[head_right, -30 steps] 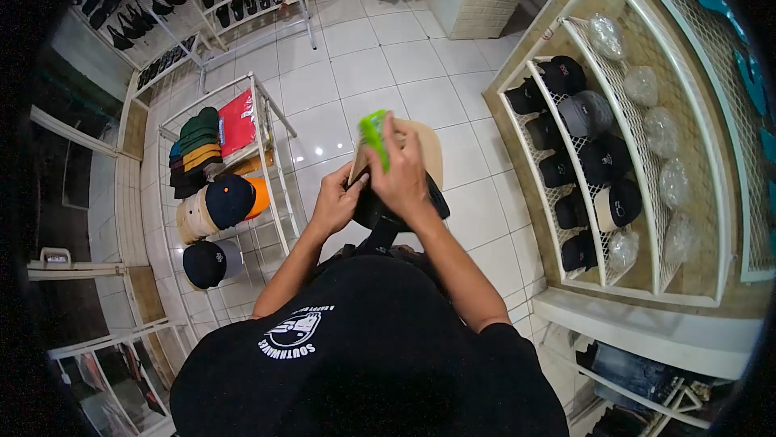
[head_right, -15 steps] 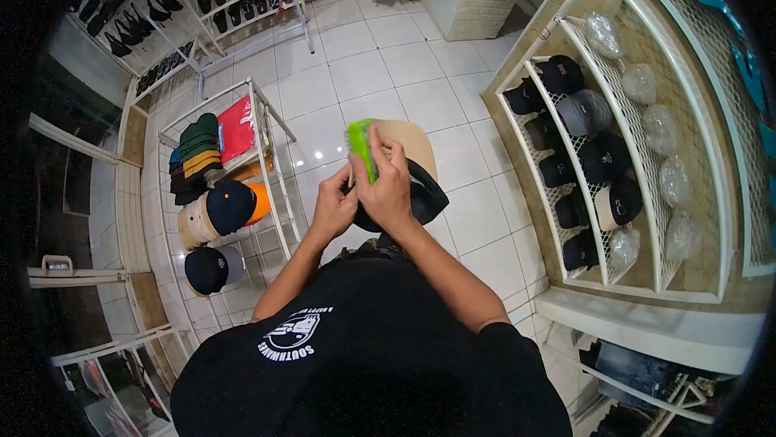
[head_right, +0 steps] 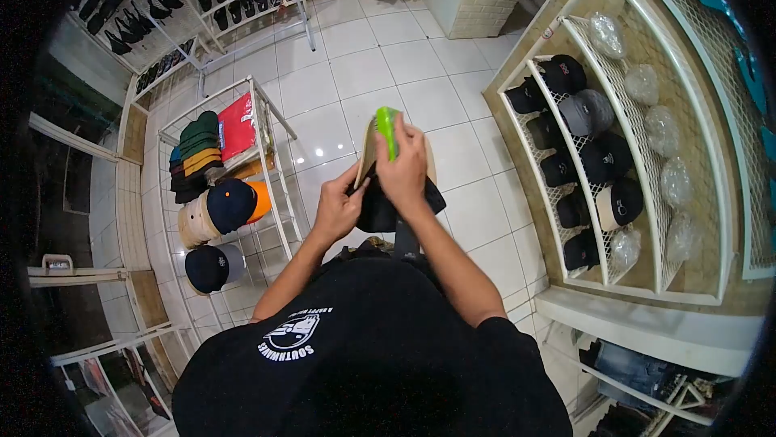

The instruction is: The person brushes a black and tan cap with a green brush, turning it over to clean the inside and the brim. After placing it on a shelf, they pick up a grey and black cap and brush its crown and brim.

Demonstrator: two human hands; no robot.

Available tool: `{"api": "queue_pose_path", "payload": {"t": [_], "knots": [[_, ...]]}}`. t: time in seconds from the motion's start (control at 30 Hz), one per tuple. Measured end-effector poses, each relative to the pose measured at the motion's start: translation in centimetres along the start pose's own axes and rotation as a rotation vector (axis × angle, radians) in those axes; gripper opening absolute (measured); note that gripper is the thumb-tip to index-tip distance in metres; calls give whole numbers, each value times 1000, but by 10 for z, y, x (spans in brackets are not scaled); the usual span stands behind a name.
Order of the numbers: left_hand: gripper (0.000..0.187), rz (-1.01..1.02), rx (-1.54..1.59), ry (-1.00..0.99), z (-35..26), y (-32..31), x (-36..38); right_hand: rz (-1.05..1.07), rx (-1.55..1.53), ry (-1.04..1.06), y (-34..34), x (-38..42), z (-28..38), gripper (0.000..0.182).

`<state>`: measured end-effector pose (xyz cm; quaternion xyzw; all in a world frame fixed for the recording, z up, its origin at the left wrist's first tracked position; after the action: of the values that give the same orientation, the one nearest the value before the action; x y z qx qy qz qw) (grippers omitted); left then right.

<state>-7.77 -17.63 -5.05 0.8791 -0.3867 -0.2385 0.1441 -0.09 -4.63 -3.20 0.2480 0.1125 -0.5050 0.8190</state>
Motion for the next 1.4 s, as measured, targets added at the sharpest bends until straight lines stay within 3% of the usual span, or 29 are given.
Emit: {"api": "queue_pose_path", "payload": {"t": [0.07,0.1,0.2,0.23,0.27,0.33,0.37,0.4,0.47,0.6,0.67,0.73,0.8,0.87,0.97,1.07,1.13,1.2,1.27,1.3,1.33,1.4], "knots": [[49,43,-11,91,3,4,-3,77,-124,-108,-3,18,25,58],[48,64,-19,141,5,7,-2,113,-246,-52,-3,26,26,57],[52,-27,91,43,1,7,-1,168,-21,106,5,9,17,55],[52,-24,92,42,-1,7,0,101,80,140,4,-5,8,55],[52,19,45,58,-3,5,2,69,58,-12,3,-10,-1,55],[51,97,-51,86,-9,4,3,-15,-10,77,-6,-3,11,55],[52,47,-36,75,-10,5,2,44,-102,-55,-4,10,19,55],[52,41,-37,73,-9,6,0,45,-188,55,-6,20,22,55],[56,-16,32,8,-4,8,4,103,-195,70,-1,20,15,54],[58,122,-25,12,-12,4,10,74,9,-77,4,-11,-1,52],[58,101,10,-27,-8,5,5,18,-69,35,-5,6,7,53],[58,76,38,65,-4,10,7,70,-199,32,-4,33,16,51],[58,74,27,43,1,10,17,102,-9,137,4,11,1,51],[59,111,45,6,-6,3,15,97,70,-71,7,-14,-7,53],[54,154,6,59,-15,12,10,5,-40,94,-5,13,14,53],[52,135,-3,104,-6,17,13,112,-158,-6,2,39,21,54],[53,49,64,24,1,10,17,133,103,115,6,18,0,54],[52,57,5,-34,-6,8,18,139,235,30,5,7,-9,53],[54,134,-81,98,-11,10,17,117,116,-93,-5,14,2,54],[55,47,-21,8,-14,13,14,103,12,-41,-11,27,-2,55],[55,38,-21,14,-11,14,14,105,-135,-159,-7,37,15,57],[55,-19,-31,37,1,18,17,203,-254,-180,4,42,26,54]]}}
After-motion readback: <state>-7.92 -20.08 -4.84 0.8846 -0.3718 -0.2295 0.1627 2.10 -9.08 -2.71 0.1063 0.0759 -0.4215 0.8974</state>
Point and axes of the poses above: each hand's wrist, its own x-axis away from the middle knuckle, its own y-axis out of the back of the hand, z = x × y, the point moved 2 cm from there along -x, towards the middle knuckle, and after that the axes turned 15 degrees about -x, right-handed, at the moved point
